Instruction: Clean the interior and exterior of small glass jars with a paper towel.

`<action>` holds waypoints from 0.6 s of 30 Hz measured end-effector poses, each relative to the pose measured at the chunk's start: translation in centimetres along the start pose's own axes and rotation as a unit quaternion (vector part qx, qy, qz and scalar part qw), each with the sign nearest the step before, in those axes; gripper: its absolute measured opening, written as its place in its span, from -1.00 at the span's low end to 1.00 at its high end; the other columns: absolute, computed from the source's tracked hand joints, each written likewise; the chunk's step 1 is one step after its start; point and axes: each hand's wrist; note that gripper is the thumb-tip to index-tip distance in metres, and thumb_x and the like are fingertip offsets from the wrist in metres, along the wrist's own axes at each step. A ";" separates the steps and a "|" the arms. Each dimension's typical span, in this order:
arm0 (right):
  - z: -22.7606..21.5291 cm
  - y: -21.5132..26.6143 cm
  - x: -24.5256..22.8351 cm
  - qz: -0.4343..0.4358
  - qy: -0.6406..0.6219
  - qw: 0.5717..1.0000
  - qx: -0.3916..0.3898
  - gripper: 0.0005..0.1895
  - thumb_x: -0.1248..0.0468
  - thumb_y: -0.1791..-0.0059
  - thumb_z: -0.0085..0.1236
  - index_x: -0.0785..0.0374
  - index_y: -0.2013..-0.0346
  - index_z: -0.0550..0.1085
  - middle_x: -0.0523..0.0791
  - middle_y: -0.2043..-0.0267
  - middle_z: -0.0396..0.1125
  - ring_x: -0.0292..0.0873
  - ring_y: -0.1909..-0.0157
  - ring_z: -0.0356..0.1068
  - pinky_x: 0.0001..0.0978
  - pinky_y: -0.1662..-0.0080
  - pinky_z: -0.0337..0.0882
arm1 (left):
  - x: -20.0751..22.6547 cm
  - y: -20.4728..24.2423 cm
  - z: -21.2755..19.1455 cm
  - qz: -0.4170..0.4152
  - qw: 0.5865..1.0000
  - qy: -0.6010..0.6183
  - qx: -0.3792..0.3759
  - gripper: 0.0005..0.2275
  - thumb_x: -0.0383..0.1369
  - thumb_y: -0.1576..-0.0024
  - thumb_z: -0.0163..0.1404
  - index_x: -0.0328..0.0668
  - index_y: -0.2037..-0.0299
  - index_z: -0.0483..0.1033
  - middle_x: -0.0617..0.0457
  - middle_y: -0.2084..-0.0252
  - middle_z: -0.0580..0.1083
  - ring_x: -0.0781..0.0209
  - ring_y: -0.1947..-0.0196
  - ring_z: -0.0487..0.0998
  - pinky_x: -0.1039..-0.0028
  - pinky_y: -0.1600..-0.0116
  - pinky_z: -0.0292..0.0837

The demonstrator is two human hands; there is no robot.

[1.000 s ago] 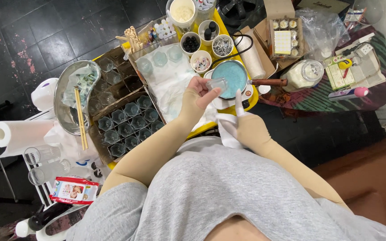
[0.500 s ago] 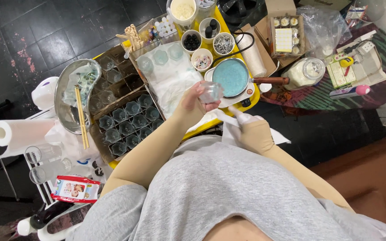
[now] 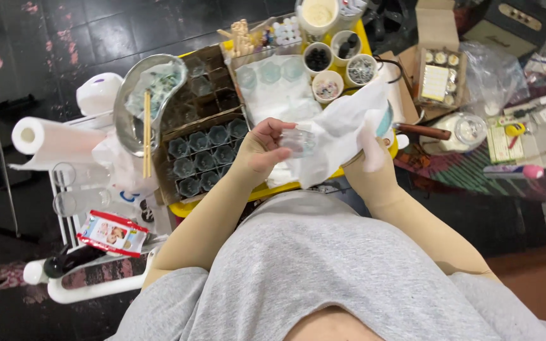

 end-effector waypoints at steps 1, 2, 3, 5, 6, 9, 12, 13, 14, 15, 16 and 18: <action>-0.4 -1.3 -2.6 -0.006 -0.002 1.000 -0.004 -0.64 0.28 -0.20 -0.09 0.46 -0.24 0.35 0.04 -0.02 0.41 0.00 -0.06 0.41 -0.28 -0.10 0.41 | 0.0 0.5 0.1 0.006 1.000 0.000 0.005 -0.61 -0.53 -0.05 0.26 -0.24 -0.08 0.46 0.03 0.02 0.50 0.27 0.05 0.52 0.40 -0.07 0.49; -0.8 -2.7 -5.2 0.117 -0.239 0.964 0.002 -0.61 0.20 -0.20 -0.15 0.42 -0.21 0.36 0.03 -0.04 0.43 -0.03 -0.07 0.44 -0.28 -0.10 0.43 | 0.0 0.9 0.3 0.029 0.998 -0.049 0.030 -0.61 -0.58 -0.06 0.25 -0.26 -0.10 0.47 0.07 0.07 0.47 0.33 0.12 0.48 0.46 -0.01 0.45; -1.3 -4.0 -7.8 0.234 -0.456 0.859 0.008 -0.58 0.12 -0.20 -0.21 0.39 -0.18 0.37 0.02 -0.06 0.44 -0.05 -0.08 0.47 -0.28 -0.10 0.45 | 0.0 1.3 0.5 0.051 0.992 -0.098 0.055 -0.60 -0.64 -0.07 0.25 -0.28 -0.13 0.49 0.12 0.13 0.44 0.40 0.19 0.43 0.53 0.06 0.40; 1.2 -2.1 -4.2 0.245 -0.541 0.804 -0.028 -0.58 0.14 -0.19 -0.19 0.38 -0.18 0.41 0.01 -0.09 0.45 -0.07 -0.10 0.46 -0.29 -0.13 0.44 | 0.4 1.8 0.6 0.053 0.989 -0.111 0.077 -0.60 -0.63 -0.09 0.25 -0.30 -0.14 0.50 0.13 0.14 0.43 0.40 0.19 0.44 0.53 0.05 0.41; 2.3 -1.2 -2.4 0.257 -0.618 0.741 -0.056 -0.58 0.15 -0.18 -0.17 0.37 -0.17 0.45 0.01 -0.11 0.46 -0.09 -0.13 0.46 -0.30 -0.15 0.43 | 0.6 2.0 0.7 0.051 0.986 -0.125 0.093 -0.61 -0.61 -0.11 0.24 -0.32 -0.15 0.51 0.14 0.16 0.43 0.40 0.19 0.44 0.53 0.04 0.42; 3.0 -1.3 -2.4 0.093 -0.439 0.884 -0.127 -0.70 0.34 -0.15 0.01 0.39 -0.14 0.49 -0.06 -0.09 0.46 -0.22 -0.11 0.42 -0.37 -0.13 0.42 | 0.9 2.1 0.8 0.029 0.987 -0.120 0.103 -0.64 -0.54 -0.14 0.21 -0.36 -0.16 0.51 0.05 0.05 0.51 0.35 0.08 0.52 0.51 -0.07 0.46; 3.4 -2.5 -3.1 0.086 -0.424 0.894 -0.116 -0.71 0.36 -0.07 0.07 0.38 -0.07 0.50 -0.10 -0.02 0.48 -0.28 -0.04 0.44 -0.39 -0.06 0.44 | 0.7 1.9 0.6 -0.007 0.990 -0.070 0.122 -0.65 -0.48 -0.16 0.16 -0.37 -0.16 0.50 -0.02 -0.02 0.54 0.29 0.04 0.56 0.41 -0.10 0.53; 4.0 -2.9 -2.8 0.084 -0.424 0.894 -0.117 -0.71 0.36 -0.07 0.07 0.38 -0.07 0.50 -0.10 -0.02 0.48 -0.28 -0.04 0.44 -0.39 -0.06 0.44 | 0.5 1.6 0.4 -0.005 0.990 -0.070 0.122 -0.65 -0.48 -0.16 0.16 -0.37 -0.16 0.50 -0.02 -0.02 0.54 0.29 0.04 0.56 0.41 -0.10 0.53; 4.5 -3.0 -2.4 0.080 -0.439 0.889 -0.105 -0.74 0.38 -0.06 0.06 0.38 -0.04 0.50 -0.12 0.02 0.47 -0.30 0.00 0.43 -0.40 -0.02 0.43 | 0.0 1.4 0.3 -0.017 0.990 -0.039 0.131 -0.65 -0.46 -0.15 0.16 -0.37 -0.14 0.50 -0.04 -0.02 0.53 0.26 0.04 0.57 0.35 -0.09 0.56; 5.0 -3.1 -2.1 0.076 -0.454 0.883 -0.093 -0.76 0.40 -0.06 0.06 0.37 -0.01 0.51 -0.15 0.05 0.47 -0.32 0.05 0.42 -0.42 0.03 0.41 | -0.5 1.3 0.1 -0.029 0.990 -0.007 0.140 -0.66 -0.45 -0.14 0.15 -0.36 -0.13 0.49 -0.05 -0.02 0.53 0.22 0.04 0.58 0.29 -0.08 0.60; 5.1 -3.3 -2.4 0.076 -0.453 0.883 -0.094 -0.76 0.40 -0.06 0.06 0.37 -0.01 0.51 -0.15 0.05 0.47 -0.32 0.05 0.42 -0.42 0.03 0.41 | -0.6 1.2 0.3 -0.029 0.990 -0.006 0.141 -0.66 -0.45 -0.14 0.15 -0.36 -0.13 0.49 -0.05 -0.02 0.53 0.22 0.04 0.58 0.29 -0.08 0.60; 5.2 -3.9 -2.9 0.087 -0.458 0.881 -0.086 -0.82 0.41 -0.09 0.04 0.37 0.05 0.52 -0.18 0.12 0.46 -0.36 0.12 0.39 -0.46 0.10 0.37 | -0.6 1.1 0.5 -0.023 0.988 0.009 0.153 -0.66 -0.45 -0.13 0.14 -0.36 -0.11 0.48 -0.07 -0.01 0.54 0.19 0.03 0.60 0.26 -0.08 0.62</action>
Point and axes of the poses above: each hand's wrist, its own y-axis away from the middle knuckle, its own z-axis out of the palm, x = y × z
